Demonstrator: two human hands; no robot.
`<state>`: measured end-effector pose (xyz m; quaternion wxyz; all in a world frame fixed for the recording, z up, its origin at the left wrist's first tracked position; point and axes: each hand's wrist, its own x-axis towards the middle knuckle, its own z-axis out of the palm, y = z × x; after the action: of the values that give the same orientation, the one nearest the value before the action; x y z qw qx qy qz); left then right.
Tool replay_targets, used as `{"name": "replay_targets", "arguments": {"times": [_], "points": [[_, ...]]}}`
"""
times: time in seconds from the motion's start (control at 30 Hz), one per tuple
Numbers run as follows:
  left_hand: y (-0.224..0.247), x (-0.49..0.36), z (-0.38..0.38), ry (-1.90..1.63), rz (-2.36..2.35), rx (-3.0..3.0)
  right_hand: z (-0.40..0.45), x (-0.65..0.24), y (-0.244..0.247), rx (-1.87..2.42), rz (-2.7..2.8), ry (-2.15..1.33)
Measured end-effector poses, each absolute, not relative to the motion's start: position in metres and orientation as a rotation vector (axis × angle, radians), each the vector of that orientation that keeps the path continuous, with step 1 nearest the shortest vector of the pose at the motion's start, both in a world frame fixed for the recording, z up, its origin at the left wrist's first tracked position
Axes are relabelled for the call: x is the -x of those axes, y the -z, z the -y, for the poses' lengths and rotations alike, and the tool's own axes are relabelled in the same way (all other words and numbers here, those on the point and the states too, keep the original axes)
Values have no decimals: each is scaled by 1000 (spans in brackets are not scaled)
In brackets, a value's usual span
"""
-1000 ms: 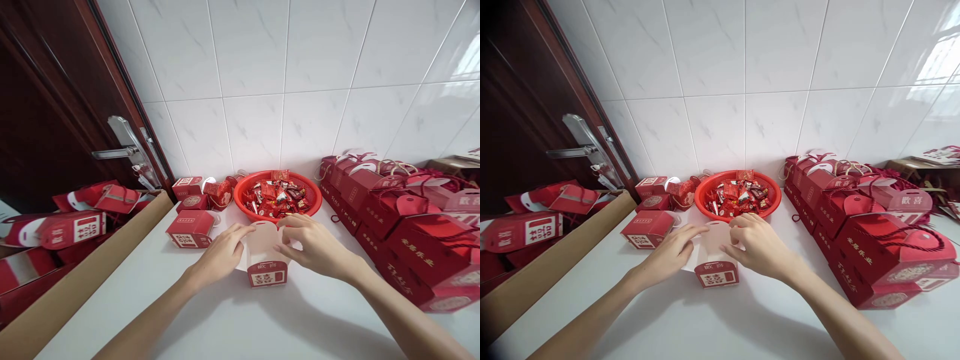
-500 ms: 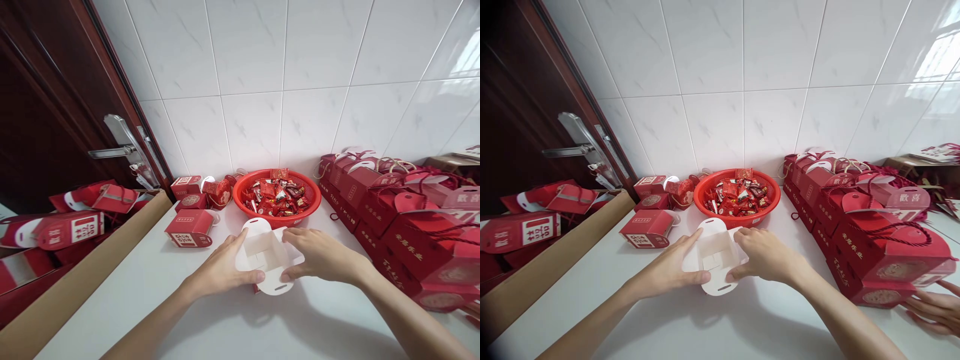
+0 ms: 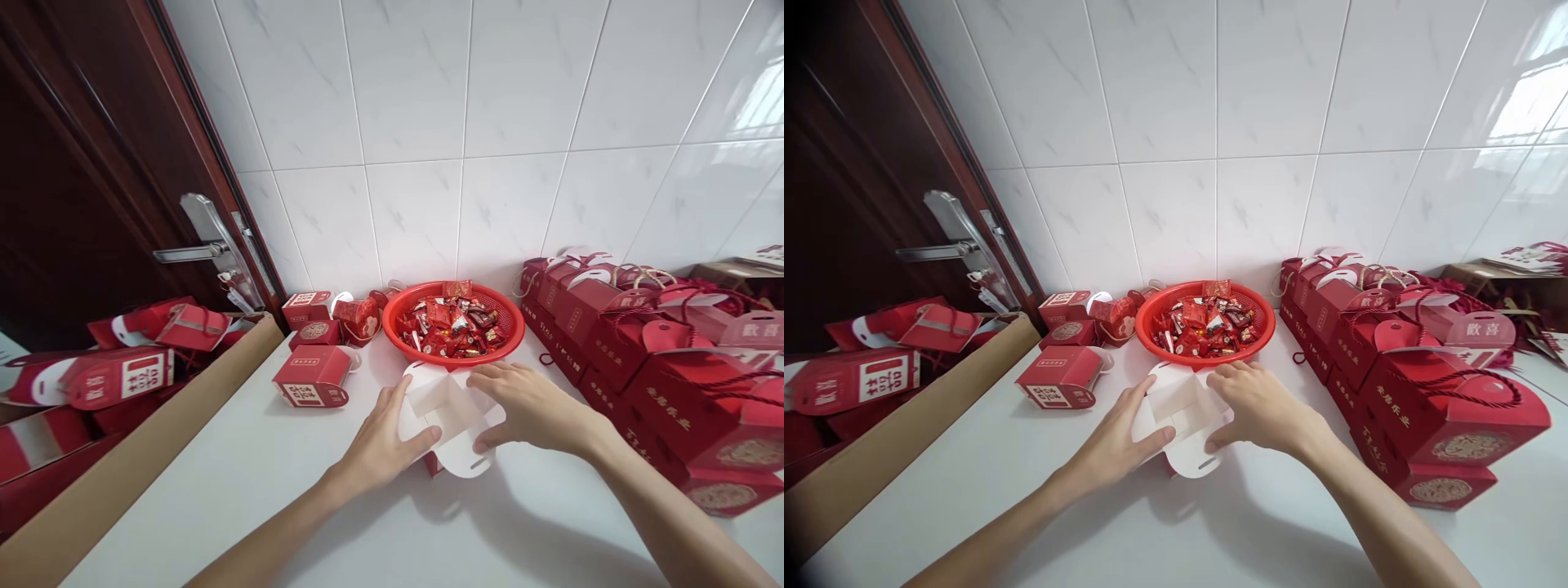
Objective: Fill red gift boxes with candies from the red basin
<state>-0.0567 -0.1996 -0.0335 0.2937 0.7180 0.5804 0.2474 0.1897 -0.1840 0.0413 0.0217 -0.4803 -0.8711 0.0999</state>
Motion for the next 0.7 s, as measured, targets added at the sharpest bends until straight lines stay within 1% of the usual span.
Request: {"name": "replay_targets", "arguments": {"times": [0.1, 0.2, 0.3, 0.4, 0.43, 0.5, 0.6, 0.67, 0.7], "points": [[18, 66, 194, -675, -1518, -1971, 184, -203, -50, 1420, 2605, -277], [-11, 78, 177, -788, -1527, -2032, 172, -218, -55, 1364, 2402, -218], [-40, 79, 145, -780, -1418, -2137, 146, -227, -52, 1266, 2162, -310], [-53, 66, 102, -587, -1325, -2257, 110, -227, -41, 1162, 1892, -481], [-54, 59, 87, -532, -1394, -2271, 97, -225, -35, 1144, 1801, -526], [-53, 42, 62, -295, -1561, -2298, 72, -219, -24, 1141, 1669, -574], [-45, 16, 39, -6, -1626, -2288, 38, -211, -8, 1170, 1519, -598], [-39, 2, 31, 51, -1666, -2246, 19, -206, 2, 1213, 1454, -661], [-35, -3, 29, 15, -1690, -2229, 12, -205, 6, 1245, 1440, -697]]}}
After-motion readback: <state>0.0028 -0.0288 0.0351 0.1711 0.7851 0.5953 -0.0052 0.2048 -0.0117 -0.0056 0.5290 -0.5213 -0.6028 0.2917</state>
